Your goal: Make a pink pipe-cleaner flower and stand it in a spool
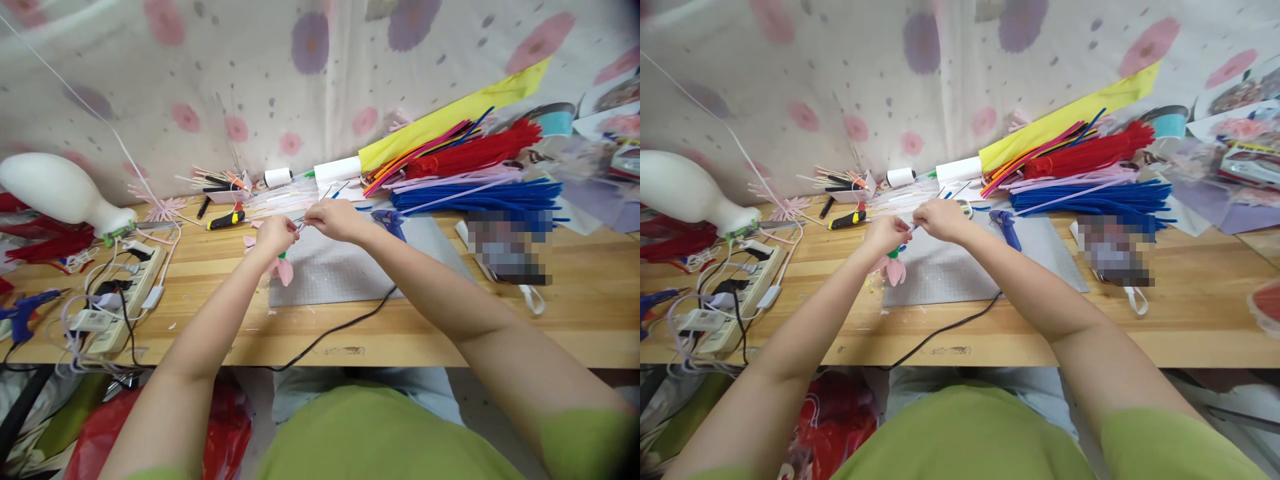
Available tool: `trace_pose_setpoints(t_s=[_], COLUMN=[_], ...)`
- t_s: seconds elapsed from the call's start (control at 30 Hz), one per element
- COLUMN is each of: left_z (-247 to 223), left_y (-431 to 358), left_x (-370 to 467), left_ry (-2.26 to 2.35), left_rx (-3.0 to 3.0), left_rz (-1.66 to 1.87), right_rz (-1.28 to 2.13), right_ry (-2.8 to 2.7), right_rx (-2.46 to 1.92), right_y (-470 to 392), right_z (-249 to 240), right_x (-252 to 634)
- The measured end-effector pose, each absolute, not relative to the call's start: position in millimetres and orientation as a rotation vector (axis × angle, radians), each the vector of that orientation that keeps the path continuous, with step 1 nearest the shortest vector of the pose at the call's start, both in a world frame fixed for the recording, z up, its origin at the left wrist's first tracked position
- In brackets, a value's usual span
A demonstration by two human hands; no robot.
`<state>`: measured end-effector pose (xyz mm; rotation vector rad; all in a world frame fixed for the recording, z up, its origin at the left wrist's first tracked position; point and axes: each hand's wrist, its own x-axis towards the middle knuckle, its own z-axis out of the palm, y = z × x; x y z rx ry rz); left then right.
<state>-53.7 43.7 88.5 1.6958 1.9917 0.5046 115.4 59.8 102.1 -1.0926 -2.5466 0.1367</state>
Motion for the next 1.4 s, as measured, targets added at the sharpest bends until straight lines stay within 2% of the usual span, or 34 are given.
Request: trace_pose_setpoints(t_s=[0.2,0.4,0.53,0.63,0.77,0.9,1.1,1.4], left_z=[98,92,91,86,80,85,82,93], left_y=[36,28,26,31,40,41,38,32], left_x=[-40,-42,-45,-52,-65,-67,-61,-43], left_ry=[1.983,1.853,1.792,1.823,1.75,1.581,1.633,1.98], left_rx=[2.251,2.394,2.253,1.947,1.514,1.228,1.247,1.911], left_rz=[0.166,0.13,0.201,0.293,0.616,0.816,0.787,0.363], right_rz=[0.017,0.244,0.46,0.547,0.622,0.427,0.143,0.077], right_ry=[-2.638,-2.889,-3.022,-2.887,-2.815,-2.9,-2.879,-2.72], right_rx=[-1.204,-1.379,-1.357,-1.188,-0.873,-0.701,-0.679,-1.046], right_y=[85,102,110,110,97,75,61,94], right_z=[114,110,110,114,123,122,119,122], right_x=[105,88,84,92,108,114,114,96])
